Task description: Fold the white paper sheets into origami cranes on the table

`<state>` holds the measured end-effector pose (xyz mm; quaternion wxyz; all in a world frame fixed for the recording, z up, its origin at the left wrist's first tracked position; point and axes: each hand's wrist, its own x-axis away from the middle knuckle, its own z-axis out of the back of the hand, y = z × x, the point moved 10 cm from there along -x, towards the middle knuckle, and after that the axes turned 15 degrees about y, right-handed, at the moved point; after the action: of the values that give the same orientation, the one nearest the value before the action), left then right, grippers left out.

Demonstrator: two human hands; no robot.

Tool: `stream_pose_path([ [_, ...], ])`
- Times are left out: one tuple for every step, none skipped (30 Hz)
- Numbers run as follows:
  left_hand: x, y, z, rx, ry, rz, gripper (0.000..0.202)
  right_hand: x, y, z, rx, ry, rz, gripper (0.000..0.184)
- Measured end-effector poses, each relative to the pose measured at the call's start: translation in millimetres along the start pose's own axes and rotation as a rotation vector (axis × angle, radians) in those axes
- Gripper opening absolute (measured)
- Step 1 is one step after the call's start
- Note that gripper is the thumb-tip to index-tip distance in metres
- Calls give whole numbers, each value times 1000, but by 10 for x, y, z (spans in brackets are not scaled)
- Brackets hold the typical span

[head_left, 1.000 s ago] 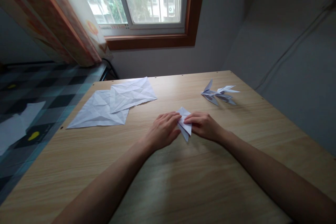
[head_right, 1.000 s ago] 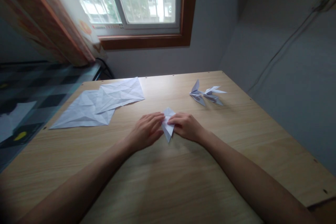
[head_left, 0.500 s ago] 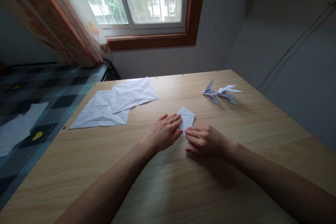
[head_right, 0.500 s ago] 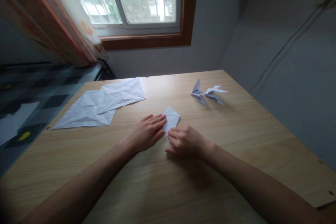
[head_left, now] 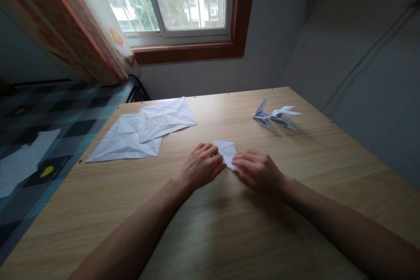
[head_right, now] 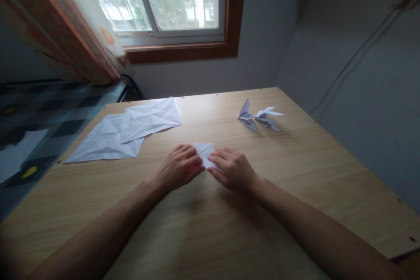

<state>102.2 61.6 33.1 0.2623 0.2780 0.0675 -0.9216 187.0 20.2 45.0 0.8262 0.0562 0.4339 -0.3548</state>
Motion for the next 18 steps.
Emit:
stream_pose_path([
  [10,9,-20,15,-8,-14,30,-12,86,-28,32,-3,-52,22],
  [19,11,-41,30,-17,-19,29,-15,151,-77,64,-29,-88,29],
  [25,4,-57,47,-22,-12,27,-7,196,-144,90,-76,-108,35],
  [27,-12,-66,66,-21,6,25,11,220,-220,107,-136,-113,40],
  [27,-36,-71,83,-18,33,25,34,229,-292,117,-196,-109,44],
  [28,-64,-80,97,-21,63,30,62,230,-353,121,-250,-103,46],
  [32,-90,-97,108,-34,92,39,88,228,-397,121,-295,-98,48],
  [40,-112,-127,115,-64,115,47,112,227,-426,124,-329,-98,49],
  [55,-129,-167,116,-106,135,53,134,229,-441,129,-356,-101,50],
  [75,-146,-211,111,-152,152,55,152,230,-445,137,-378,-104,51],
  [96,-163,-249,102,-195,168,54,168,229,-442,145,-397,-107,52],
  [116,-177,-279,93,-227,182,53,182,228,-432,153,-414,-109,52],
  [132,-191,-299,83,-247,194,51,193,223,-415,159,-428,-109,51],
  [144,-204,-311,74,-257,204,50,203,214,-393,162,-440,-108,51],
  [154,-215,-320,67,-262,210,50,211,200,-368,165,-451,-103,50],
  [163,-224,-328,60,-266,214,50,216,182,-338,170,-460,-94,48],
  [170,-233,-335,54,-270,217,50,221,158,-306,180,-470,-80,48],
  [177,-241,-341,50,-274,219,50,225,128,-274,194,-480,-61,47],
])
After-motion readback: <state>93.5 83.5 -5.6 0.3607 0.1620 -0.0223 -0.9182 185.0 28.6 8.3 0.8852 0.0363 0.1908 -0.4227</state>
